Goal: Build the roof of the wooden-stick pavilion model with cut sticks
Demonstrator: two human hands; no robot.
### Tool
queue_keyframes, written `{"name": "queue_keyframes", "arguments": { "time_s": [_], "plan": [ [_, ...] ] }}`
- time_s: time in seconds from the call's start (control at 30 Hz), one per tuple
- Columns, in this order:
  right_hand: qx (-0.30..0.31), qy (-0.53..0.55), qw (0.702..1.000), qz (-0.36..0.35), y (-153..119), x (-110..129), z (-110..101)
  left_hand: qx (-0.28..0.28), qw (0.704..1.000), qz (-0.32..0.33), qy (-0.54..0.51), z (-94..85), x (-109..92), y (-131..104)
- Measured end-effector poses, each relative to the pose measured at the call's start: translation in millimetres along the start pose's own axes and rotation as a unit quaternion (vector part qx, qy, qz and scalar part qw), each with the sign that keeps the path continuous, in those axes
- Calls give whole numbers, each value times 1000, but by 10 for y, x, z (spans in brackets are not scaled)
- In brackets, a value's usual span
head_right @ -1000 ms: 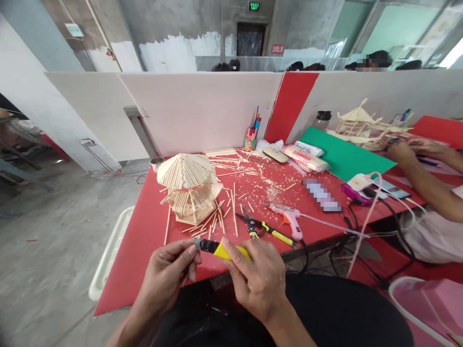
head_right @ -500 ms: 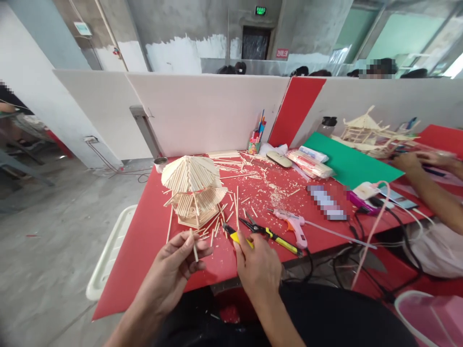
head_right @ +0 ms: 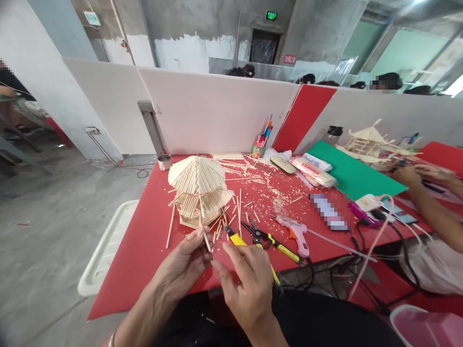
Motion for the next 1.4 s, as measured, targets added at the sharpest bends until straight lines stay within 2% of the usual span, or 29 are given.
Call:
{"name": "queue_keyframes", "arguments": {
  "time_s": [0.1, 0.2, 0.4, 0.53, 0.83, 0.97, 1.07, 1.13, 1.17, 1.2, 1.23, 1.27, 1.3, 1.33, 1.4],
  "plan": [
    [-24, 22, 999, -21, 118, 182, -8, 35, 999, -21, -29, 74, 31, 16],
    [-45, 2, 998, -34, 199, 248, 58, 50, 997, -39, -54, 113, 46, 36],
    [-95, -63, 992, -50, 411, 223, 142, 16, 995, -66, -68, 45, 52, 150],
    [-81, -88, 992, -45, 538, 165, 281, 14, 994, -85, -71, 12, 58, 261],
    [-68, -101, 991, -49, 570, 176, 394, 102, 978, -136, -117, 158, 73, 370],
    [-64, -113, 990, -49, 595, 179, 404, 105, 980, -130, -106, 151, 64, 424],
    [-60, -118, 990, -52, 600, 184, 409, 92, 987, -120, -46, 117, 99, 441],
    [-61, -125, 989, -53, 599, 193, 404, 60, 995, -70, 26, 37, 75, 416],
    [-61, -128, 988, -54, 599, 197, 401, 38, 997, -12, 68, -16, 2, 383],
    [-60, -128, 988, -55, 599, 198, 400, 16, 991, 67, 114, -65, -120, 321],
    [-60, -126, 989, -52, 600, 193, 398, -7, 971, 173, 164, -99, -300, 216],
    [-60, -119, 990, -47, 600, 181, 395, -15, 938, 267, 221, -93, -472, 82],
    [-61, -109, 991, -40, 600, 162, 391, -15, 888, 356, 289, -52, -641, -68],
    [-63, -97, 993, -30, 599, 137, 386, -18, 828, 441, 347, -2, -809, -226],
    [-69, -75, 995, -8, 596, 81, 375, -14, 711, 551, 437, 110, -1077, -438]
  ]
}}
Point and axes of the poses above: each hand's wrist, its own y-axis towards the middle knuckle, its own z-axis out of the palm, x = y × z, the point moved 8 cm from there along y, towards the middle knuckle, and after that the axes turned 1 degree about -x, right-handed, at the moved point
